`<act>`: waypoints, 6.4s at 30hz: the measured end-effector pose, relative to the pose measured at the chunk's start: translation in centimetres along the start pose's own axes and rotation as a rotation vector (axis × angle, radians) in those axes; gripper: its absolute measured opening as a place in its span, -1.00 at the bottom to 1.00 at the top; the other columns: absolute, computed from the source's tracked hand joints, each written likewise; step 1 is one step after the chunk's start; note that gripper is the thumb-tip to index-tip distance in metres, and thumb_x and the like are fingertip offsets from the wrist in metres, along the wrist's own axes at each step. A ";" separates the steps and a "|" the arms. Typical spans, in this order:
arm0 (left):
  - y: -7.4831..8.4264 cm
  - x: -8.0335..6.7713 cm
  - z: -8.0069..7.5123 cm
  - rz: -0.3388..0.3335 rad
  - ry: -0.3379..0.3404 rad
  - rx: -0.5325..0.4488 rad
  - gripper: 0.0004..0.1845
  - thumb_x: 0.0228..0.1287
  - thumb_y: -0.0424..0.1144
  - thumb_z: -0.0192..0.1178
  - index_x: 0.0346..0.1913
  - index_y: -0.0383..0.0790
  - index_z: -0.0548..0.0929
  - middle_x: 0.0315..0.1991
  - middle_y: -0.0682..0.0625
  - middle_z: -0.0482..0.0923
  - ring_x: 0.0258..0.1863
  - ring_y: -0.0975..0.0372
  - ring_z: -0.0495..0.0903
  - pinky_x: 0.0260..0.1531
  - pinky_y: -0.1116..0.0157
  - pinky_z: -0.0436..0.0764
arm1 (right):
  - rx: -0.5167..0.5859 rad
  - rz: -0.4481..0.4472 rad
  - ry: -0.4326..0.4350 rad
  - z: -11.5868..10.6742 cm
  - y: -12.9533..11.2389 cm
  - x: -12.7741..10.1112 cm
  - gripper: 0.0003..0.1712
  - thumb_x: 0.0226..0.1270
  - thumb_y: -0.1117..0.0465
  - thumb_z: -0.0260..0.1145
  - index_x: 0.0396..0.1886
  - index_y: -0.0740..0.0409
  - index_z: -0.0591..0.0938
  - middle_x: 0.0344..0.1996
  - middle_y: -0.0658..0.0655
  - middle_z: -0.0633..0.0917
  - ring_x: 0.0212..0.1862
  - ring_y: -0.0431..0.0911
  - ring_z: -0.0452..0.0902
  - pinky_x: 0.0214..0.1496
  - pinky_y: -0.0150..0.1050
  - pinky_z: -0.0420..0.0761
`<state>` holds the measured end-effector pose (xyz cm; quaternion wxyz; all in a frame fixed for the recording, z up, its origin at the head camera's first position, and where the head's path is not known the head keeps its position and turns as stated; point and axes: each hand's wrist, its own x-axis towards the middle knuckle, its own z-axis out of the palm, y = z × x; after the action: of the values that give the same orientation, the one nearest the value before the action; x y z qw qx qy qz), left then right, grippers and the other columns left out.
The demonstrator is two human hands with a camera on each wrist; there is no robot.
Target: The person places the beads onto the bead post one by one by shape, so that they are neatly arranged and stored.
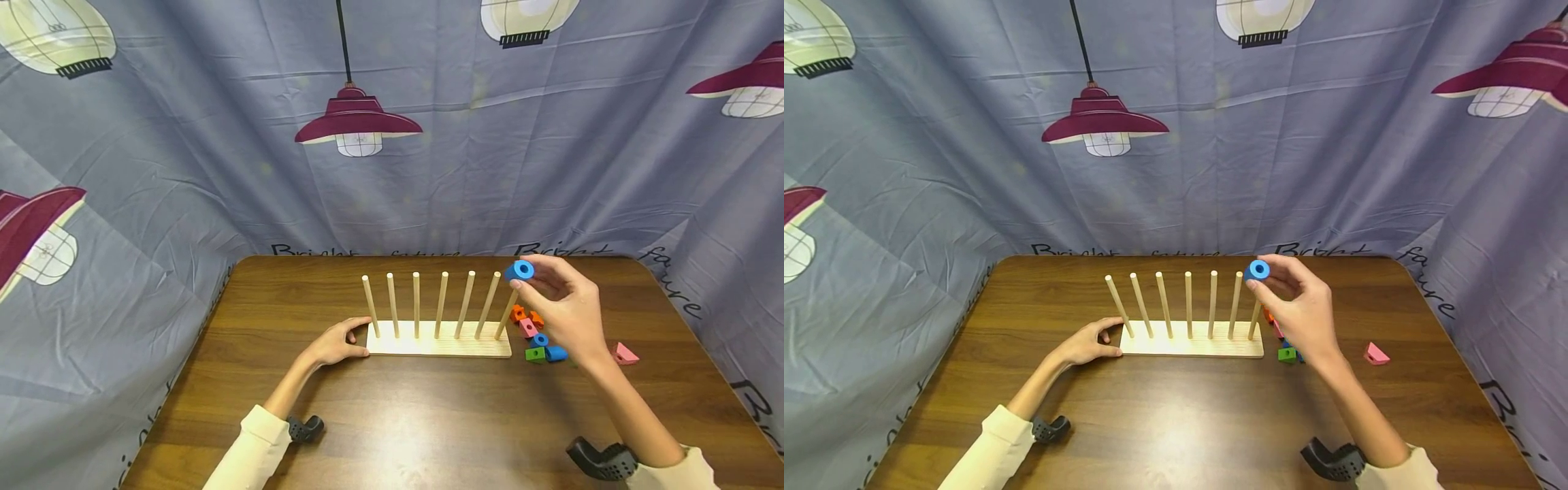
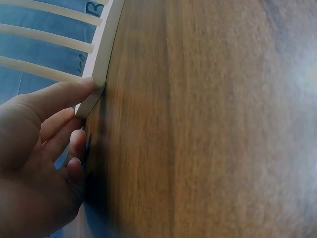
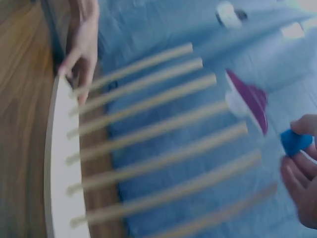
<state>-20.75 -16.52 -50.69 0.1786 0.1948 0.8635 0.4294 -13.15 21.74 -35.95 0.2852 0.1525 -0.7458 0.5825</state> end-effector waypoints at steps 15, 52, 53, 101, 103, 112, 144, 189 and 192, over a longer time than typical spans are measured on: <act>-0.1 -0.1 0.0 0.008 -0.003 0.015 -0.25 0.15 -0.33 0.45 0.41 -0.32 0.41 0.06 -0.13 0.45 -0.28 0.17 0.34 -0.29 0.25 0.35 | 0.158 -0.061 -0.254 12.0 -3.3 1.7 -0.63 0.17 0.47 0.47 0.00 0.31 0.68 -0.15 0.16 0.73 -0.09 -0.09 0.68 0.02 -0.20 0.61; 0.4 0.0 -0.1 -0.046 -0.022 -0.019 -0.24 0.18 -0.28 0.44 0.44 -0.27 0.39 -0.12 -0.07 0.45 -0.31 0.17 0.33 -0.38 0.28 0.36 | 0.085 0.168 -0.171 20.6 1.0 -1.8 -0.57 0.27 0.24 0.46 0.06 0.23 0.52 -0.02 0.15 0.65 0.04 0.14 0.56 0.18 0.11 0.44; 0.4 0.0 -0.1 -0.050 -0.023 -0.019 -0.24 0.18 -0.28 0.44 0.44 -0.27 0.39 -0.17 -0.07 0.44 -0.32 0.16 0.33 -0.38 0.28 0.36 | 0.096 0.178 -0.171 20.7 1.4 -2.1 -0.58 0.27 0.24 0.46 0.04 0.24 0.52 -0.02 0.17 0.65 0.05 0.16 0.56 0.18 0.14 0.43; 0.1 -0.5 0.1 -0.009 -0.006 -0.042 -0.26 0.20 -0.34 0.40 0.44 -0.31 0.37 0.18 -0.18 0.39 -0.24 0.15 0.31 -0.31 0.25 0.33 | -0.131 0.406 -0.410 9.2 8.2 -9.1 -0.61 0.26 0.40 0.42 0.09 0.32 0.62 0.02 0.33 0.67 0.02 0.17 0.65 0.05 -0.06 0.59; 0.1 -0.5 0.2 0.002 -0.002 -0.043 -0.26 0.20 -0.35 0.40 0.43 -0.33 0.37 0.17 -0.19 0.39 -0.24 0.14 0.31 -0.31 0.24 0.33 | -0.188 0.370 -0.371 6.8 8.4 -9.0 -0.67 0.30 0.37 0.40 0.05 0.33 0.64 -0.01 0.31 0.68 0.00 0.18 0.66 0.03 -0.01 0.60; 0.1 -0.5 0.1 0.019 -0.002 -0.042 -0.26 0.20 -0.35 0.40 0.43 -0.36 0.37 0.22 -0.23 0.37 -0.25 0.12 0.31 -0.31 0.25 0.32 | -0.585 0.196 -0.219 -2.5 9.5 -8.9 -0.72 0.26 0.33 0.43 -0.04 0.24 0.67 -0.11 0.32 0.69 -0.09 0.28 0.62 -0.10 0.25 0.52; 0.0 -0.1 0.3 0.008 -0.023 -0.025 -0.26 0.20 -0.35 0.40 0.44 -0.32 0.37 0.25 -0.20 0.37 -0.25 0.16 0.32 -0.24 0.25 0.35 | -0.824 0.072 -0.372 -8.3 11.7 -8.9 -0.57 -0.01 0.43 0.54 -0.09 0.33 0.64 -0.20 0.36 0.66 -0.22 0.23 0.59 -0.19 0.24 0.54; -0.2 0.0 -0.1 -0.001 -0.032 -0.012 -0.26 0.22 -0.34 0.39 0.44 -0.33 0.36 0.22 -0.18 0.38 -0.22 0.14 0.32 -0.22 0.25 0.36 | 0.085 -0.069 -0.262 17.0 -2.8 1.4 -0.62 0.20 0.33 0.50 0.03 0.13 0.68 -0.06 0.03 0.73 0.03 -0.14 0.63 0.10 -0.16 0.55; -0.2 -0.1 -0.2 -0.007 -0.033 -0.018 -0.26 0.22 -0.33 0.39 0.45 -0.33 0.36 0.21 -0.18 0.38 -0.21 0.14 0.31 -0.22 0.25 0.36 | 0.056 -0.071 -0.255 17.9 -2.6 1.5 -0.61 0.22 0.31 0.49 0.05 0.11 0.66 -0.07 0.00 0.73 0.03 -0.17 0.62 0.04 -0.15 0.55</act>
<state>-20.80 -16.75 -50.72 0.1964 0.1971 0.8572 0.4334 -17.35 4.09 -35.89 0.2041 0.2598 -0.7535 0.5684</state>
